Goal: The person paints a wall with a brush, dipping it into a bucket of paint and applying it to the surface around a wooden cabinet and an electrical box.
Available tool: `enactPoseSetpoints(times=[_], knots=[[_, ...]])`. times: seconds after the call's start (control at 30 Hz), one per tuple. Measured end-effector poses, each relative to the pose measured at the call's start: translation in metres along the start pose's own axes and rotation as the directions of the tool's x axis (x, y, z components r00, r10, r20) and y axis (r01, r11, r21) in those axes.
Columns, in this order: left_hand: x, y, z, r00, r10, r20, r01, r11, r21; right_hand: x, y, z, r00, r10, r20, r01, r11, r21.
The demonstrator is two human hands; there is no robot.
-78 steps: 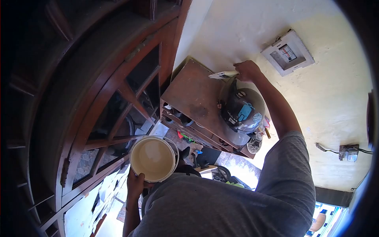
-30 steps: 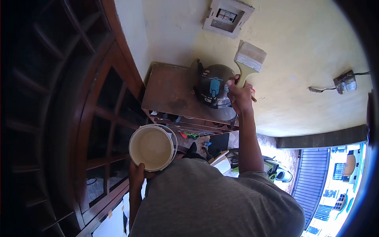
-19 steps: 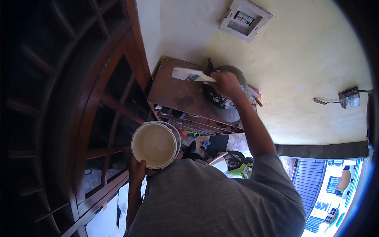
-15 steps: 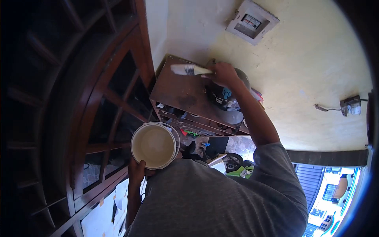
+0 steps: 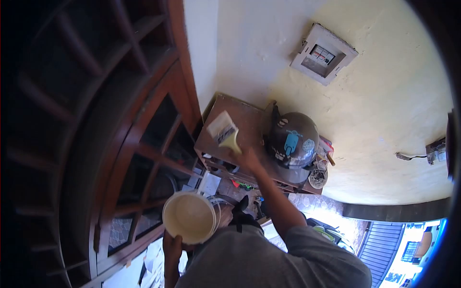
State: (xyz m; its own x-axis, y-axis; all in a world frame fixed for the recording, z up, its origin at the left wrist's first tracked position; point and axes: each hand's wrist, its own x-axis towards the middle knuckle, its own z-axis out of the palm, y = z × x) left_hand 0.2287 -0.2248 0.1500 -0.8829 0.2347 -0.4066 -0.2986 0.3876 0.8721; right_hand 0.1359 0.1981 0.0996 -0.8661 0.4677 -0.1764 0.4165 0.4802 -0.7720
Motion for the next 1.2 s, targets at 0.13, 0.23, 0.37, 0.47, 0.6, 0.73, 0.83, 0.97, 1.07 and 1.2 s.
enactPoseSetpoints(times=[0.13, 0.23, 0.37, 0.47, 0.6, 0.73, 0.83, 0.97, 1.07, 1.2], knots=[[-0.006, 0.019, 0.005, 0.961, -0.273, 0.039, 0.276, 0.942, -0.191, -0.029, -0.01, -0.008, 0.983, 0.17, 0.069, -0.179, 0.969, 0.171], [-0.002, -0.013, 0.0, 0.989, -0.146, -0.001, 0.143, 0.973, -0.182, -0.025, 0.009, -0.001, 0.982, 0.166, -0.086, -0.148, 0.972, 0.182], [0.008, 0.031, 0.016, 0.986, -0.162, 0.047, 0.167, 0.975, -0.15, 0.014, 0.012, -0.017, 0.864, -0.126, -0.487, 0.098, 0.992, -0.084], [0.009, 0.048, 0.021, 0.978, -0.194, 0.078, 0.204, 0.967, -0.154, 0.05, -0.01, -0.041, 0.713, -0.227, -0.663, 0.176, 0.974, -0.145], [0.014, 0.027, 0.019, 0.991, -0.115, 0.072, 0.125, 0.982, -0.141, 0.082, -0.037, -0.06, 0.693, -0.104, -0.714, 0.18, 0.983, 0.032], [0.006, 0.067, 0.025, 0.97, -0.224, 0.094, 0.236, 0.959, -0.154, 0.12, -0.034, -0.058, 0.674, -0.003, -0.739, 0.128, 0.985, 0.112], [-0.003, 0.084, 0.028, 0.971, -0.224, 0.083, 0.234, 0.964, -0.125, 0.142, -0.03, -0.06, 0.675, 0.036, -0.737, 0.116, 0.981, 0.154], [-0.006, 0.072, 0.021, 0.967, -0.247, 0.067, 0.254, 0.959, -0.126, 0.153, -0.025, -0.062, 0.692, 0.081, -0.717, 0.152, 0.955, 0.255], [-0.007, 0.068, 0.018, 0.959, -0.276, 0.065, 0.282, 0.955, -0.098, 0.157, -0.022, -0.061, 0.69, 0.086, -0.719, 0.149, 0.955, 0.256], [-0.003, 0.048, 0.01, 0.959, -0.277, 0.05, 0.28, 0.959, -0.045, 0.167, -0.018, -0.055, 0.757, 0.151, -0.636, 0.036, 0.962, 0.272]])
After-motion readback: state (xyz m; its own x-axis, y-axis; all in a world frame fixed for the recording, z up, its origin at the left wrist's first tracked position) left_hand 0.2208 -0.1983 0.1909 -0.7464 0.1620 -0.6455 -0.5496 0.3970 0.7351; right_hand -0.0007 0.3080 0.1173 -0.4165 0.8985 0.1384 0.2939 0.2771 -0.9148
